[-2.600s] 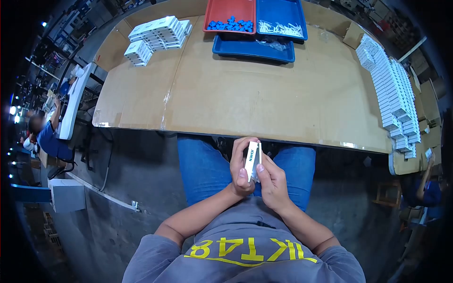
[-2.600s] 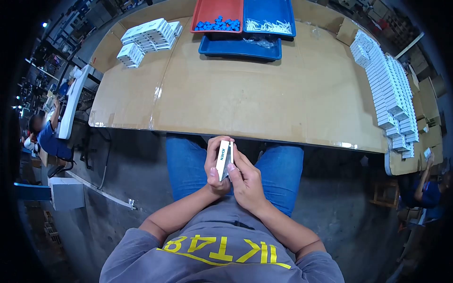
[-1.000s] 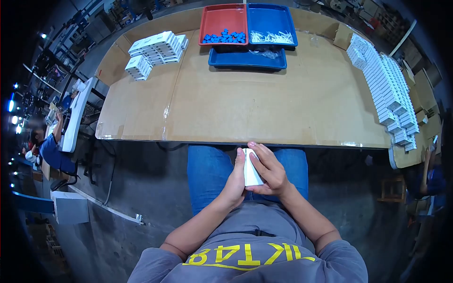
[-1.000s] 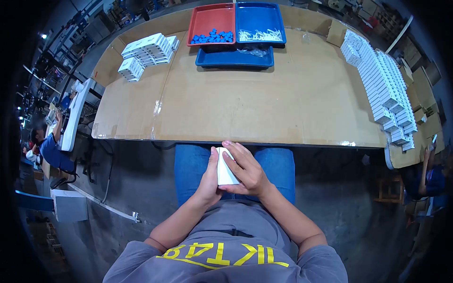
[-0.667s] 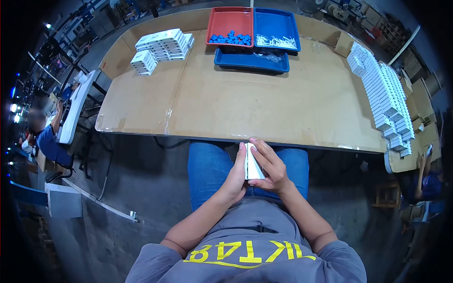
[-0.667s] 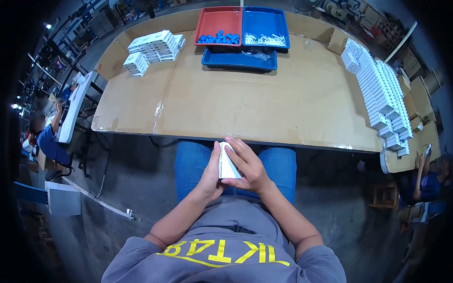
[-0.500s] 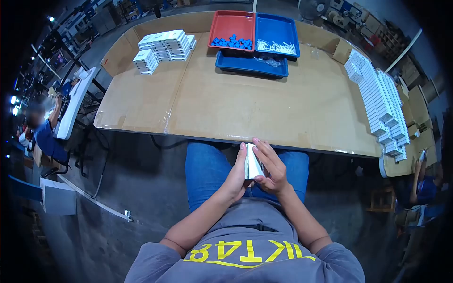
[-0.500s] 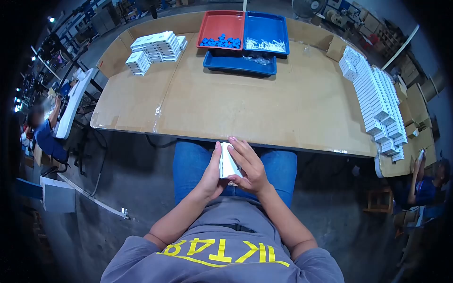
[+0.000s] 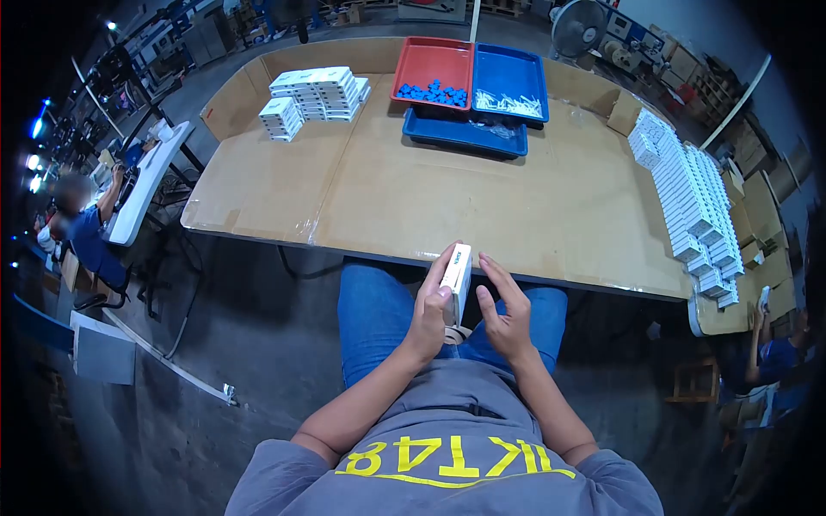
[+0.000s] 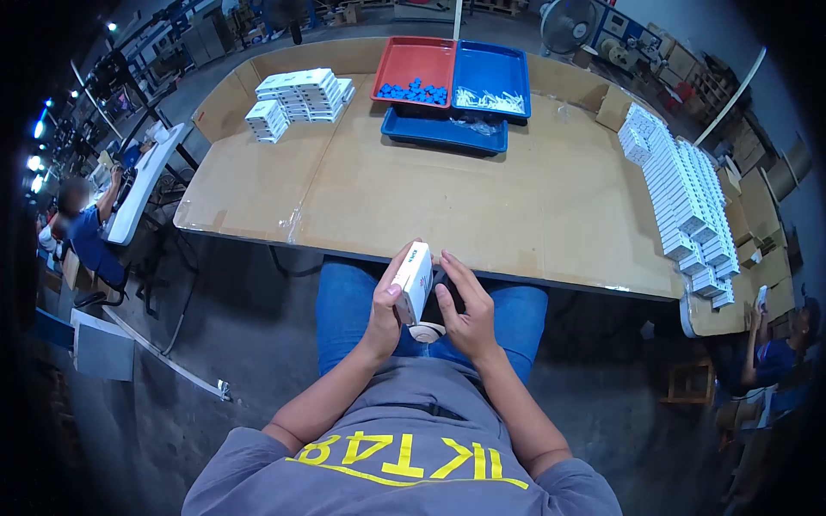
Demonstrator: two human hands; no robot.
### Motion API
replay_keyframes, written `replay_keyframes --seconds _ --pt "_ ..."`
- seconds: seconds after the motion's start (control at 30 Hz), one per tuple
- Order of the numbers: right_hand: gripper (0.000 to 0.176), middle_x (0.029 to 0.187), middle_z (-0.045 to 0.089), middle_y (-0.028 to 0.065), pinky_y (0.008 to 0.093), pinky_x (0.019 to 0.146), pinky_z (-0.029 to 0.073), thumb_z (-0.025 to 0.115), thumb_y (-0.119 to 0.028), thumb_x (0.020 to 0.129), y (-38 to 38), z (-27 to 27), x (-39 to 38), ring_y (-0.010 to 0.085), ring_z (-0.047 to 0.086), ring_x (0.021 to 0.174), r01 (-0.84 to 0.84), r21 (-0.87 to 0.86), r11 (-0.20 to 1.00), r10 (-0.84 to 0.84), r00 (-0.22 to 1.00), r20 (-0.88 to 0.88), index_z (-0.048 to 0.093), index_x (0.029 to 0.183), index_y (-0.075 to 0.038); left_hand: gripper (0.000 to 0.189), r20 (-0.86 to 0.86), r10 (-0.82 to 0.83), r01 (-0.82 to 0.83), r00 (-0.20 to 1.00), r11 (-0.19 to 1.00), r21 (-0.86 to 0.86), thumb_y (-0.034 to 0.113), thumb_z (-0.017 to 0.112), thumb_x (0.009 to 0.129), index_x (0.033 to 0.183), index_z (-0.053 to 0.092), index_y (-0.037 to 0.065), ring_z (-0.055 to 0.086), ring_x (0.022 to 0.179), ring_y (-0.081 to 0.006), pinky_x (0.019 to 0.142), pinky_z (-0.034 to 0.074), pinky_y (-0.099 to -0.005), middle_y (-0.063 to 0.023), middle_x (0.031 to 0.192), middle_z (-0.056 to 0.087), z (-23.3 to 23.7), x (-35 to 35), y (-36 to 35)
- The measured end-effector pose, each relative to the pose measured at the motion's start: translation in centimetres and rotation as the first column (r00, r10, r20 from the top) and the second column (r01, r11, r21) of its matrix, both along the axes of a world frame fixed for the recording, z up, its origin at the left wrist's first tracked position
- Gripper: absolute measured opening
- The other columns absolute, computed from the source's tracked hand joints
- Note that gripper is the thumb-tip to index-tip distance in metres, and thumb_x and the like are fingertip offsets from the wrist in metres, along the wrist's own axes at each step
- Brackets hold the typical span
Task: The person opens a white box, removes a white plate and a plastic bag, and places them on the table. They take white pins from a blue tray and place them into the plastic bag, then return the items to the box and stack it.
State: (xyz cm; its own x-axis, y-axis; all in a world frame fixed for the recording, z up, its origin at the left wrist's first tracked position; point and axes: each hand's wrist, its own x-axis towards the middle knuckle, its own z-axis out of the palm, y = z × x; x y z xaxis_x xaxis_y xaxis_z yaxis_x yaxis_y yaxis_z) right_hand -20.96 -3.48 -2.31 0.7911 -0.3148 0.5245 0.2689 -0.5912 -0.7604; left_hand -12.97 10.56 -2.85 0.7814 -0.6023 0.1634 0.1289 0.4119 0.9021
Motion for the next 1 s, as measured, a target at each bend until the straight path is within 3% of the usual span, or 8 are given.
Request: replay_keyframes --seconds 0.17,0.27,0.4,0.53,0.7,0.8,0.83,1.0 --pt "0.041 0.145 0.061 0.0193 0.0370 0.109 0.049 0.062 -0.013 0.104 0.3 -1.0 -0.4 0.0284 0.061 0.133 -0.032 0.224 0.974 0.038 0.999 -0.022 0.059 0.142 0.002 0.089 0.187 0.028 -0.037 0.982 0.998 0.046 0.049 0.047 0.090 0.160 0.030 -0.005 0.040 0.145 -0.0297 0.121 0.030 -0.0412 -0.0216 0.157 0.039 0.9 -0.7 0.5" --pt "0.044 0.147 0.059 0.0164 0.0344 0.105 0.052 0.058 -0.020 0.108 1.2 0.3 -1.0 0.0235 0.062 0.130 -0.070 0.657 0.751 0.166 0.982 -0.085 0.055 0.147 0.000 0.095 0.342 0.067 -0.101 0.937 0.991 0.083 0.055 0.049 0.088 0.158 0.031 -0.006 0.042 0.142 -0.0314 0.119 0.032 -0.0431 -0.0225 0.153 0.040 1.8 -1.0 0.7" --pt "0.059 0.143 0.059 0.0166 0.0349 0.103 0.054 0.059 -0.033 0.108 2.4 2.8 -2.3 0.0232 0.064 0.123 -0.156 0.876 0.456 0.374 0.927 -0.030 0.043 0.155 -0.001 0.099 0.576 0.080 -0.190 0.813 0.972 0.134 0.063 0.048 0.089 0.157 0.031 -0.007 0.044 0.139 -0.0369 0.117 0.035 -0.0462 -0.0259 0.150 0.040 1.6 -1.2 0.9" --pt "0.063 0.132 0.061 0.0150 0.0332 0.098 0.055 0.065 -0.028 0.105 3.7 3.0 -3.0 0.0189 0.064 0.119 -0.138 0.807 0.575 0.356 0.930 -0.095 0.039 0.156 -0.001 0.101 0.673 0.094 -0.227 0.734 0.967 0.113 0.067 0.047 0.091 0.157 0.031 -0.008 0.044 0.137 -0.0412 0.116 0.036 -0.0488 -0.0288 0.148 0.040 2.5 -2.3 1.5" --pt "0.066 0.138 0.059 0.0175 0.0309 0.099 0.054 0.069 -0.015 0.102 4.6 5.2 -4.1 0.0174 0.064 0.120 -0.262 0.787 0.558 0.376 0.926 0.042 0.036 0.157 0.000 0.086 0.729 0.199 -0.287 0.654 0.958 -0.004 0.055 0.057 0.095 0.154 0.038 -0.004 0.048 0.132 -0.0413 0.112 0.039 -0.0481 -0.0285 0.143 0.044 3.7 -3.2 1.7" --pt "0.065 0.140 0.057 0.0174 0.0306 0.103 0.052 0.068 -0.014 0.102 5.0 5.0 -4.8 0.0183 0.061 0.125 -0.269 0.785 0.558 0.354 0.933 0.068 0.035 0.157 -0.001 0.088 0.693 0.229 -0.278 0.684 0.960 -0.043 0.061 0.051 0.097 0.153 0.036 -0.006 0.051 0.128 -0.0313 0.111 0.041 -0.0422 -0.0214 0.142 0.044 3.2 -4.1 1.0" --pt "0.065 0.139 0.057 0.0173 0.0308 0.104 0.052 0.068 -0.014 0.102 5.1 4.9 -5.2 0.0183 0.060 0.126 -0.268 0.780 0.566 0.353 0.934 0.065 0.036 0.157 -0.001 0.081 0.663 0.267 -0.286 0.700 0.955 -0.082 0.055 0.057 0.097 0.152 0.041 -0.003 0.053 0.124 -0.0387 0.107 0.044 -0.0466 -0.0260 0.138 0.048 3.3 -4.7 0.9" --pt "0.060 0.139 0.058 0.0162 0.0315 0.104 0.051 0.066 -0.016 0.104 5.9 3.9 -6.2 0.0186 0.059 0.126 -0.240 0.777 0.582 0.346 0.938 0.030 0.039 0.156 -0.001 0.080 0.681 0.271 -0.301 0.680 0.951 -0.077 0.054 0.057 0.098 0.151 0.042 -0.004 0.053 0.125 -0.0383 0.107 0.044 -0.0466 -0.0261 0.138 0.048 1.6 -5.6 1.7"
